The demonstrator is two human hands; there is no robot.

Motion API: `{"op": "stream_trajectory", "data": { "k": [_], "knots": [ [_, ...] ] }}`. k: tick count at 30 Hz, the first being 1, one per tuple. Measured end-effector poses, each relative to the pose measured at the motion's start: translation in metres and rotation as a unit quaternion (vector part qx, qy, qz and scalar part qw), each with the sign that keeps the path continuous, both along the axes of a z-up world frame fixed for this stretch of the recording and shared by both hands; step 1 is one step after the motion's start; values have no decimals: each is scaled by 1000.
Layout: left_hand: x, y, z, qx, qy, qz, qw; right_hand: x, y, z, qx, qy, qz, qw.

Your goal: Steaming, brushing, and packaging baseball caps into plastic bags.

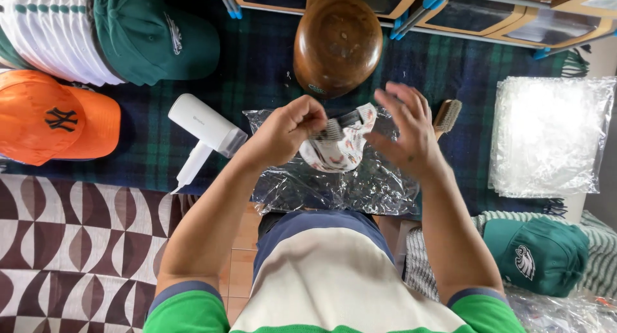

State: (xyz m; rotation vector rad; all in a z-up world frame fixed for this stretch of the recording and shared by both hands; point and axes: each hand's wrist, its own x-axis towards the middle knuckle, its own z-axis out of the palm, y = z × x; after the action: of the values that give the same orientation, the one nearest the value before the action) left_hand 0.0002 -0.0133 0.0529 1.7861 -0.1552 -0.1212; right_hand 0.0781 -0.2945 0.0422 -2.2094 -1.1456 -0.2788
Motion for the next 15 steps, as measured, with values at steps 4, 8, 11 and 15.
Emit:
{"op": "stream_trajectory", "data": {
  "k": [4,8,11,15],
  "knots": [
    [24,-7,-10,-226,-12,-47,973,30,16,-5,34,246,101,963],
    [46,13,-3,-416,-34,31,908,49,29,-4,194,481,74,852],
    [78,32,-4,-490,-23,64,869,79,45,7,322,442,49,836],
    [137,29,-13,-475,-34,109,873,159,63,-46,199,311,-127,920]
  ]
}}
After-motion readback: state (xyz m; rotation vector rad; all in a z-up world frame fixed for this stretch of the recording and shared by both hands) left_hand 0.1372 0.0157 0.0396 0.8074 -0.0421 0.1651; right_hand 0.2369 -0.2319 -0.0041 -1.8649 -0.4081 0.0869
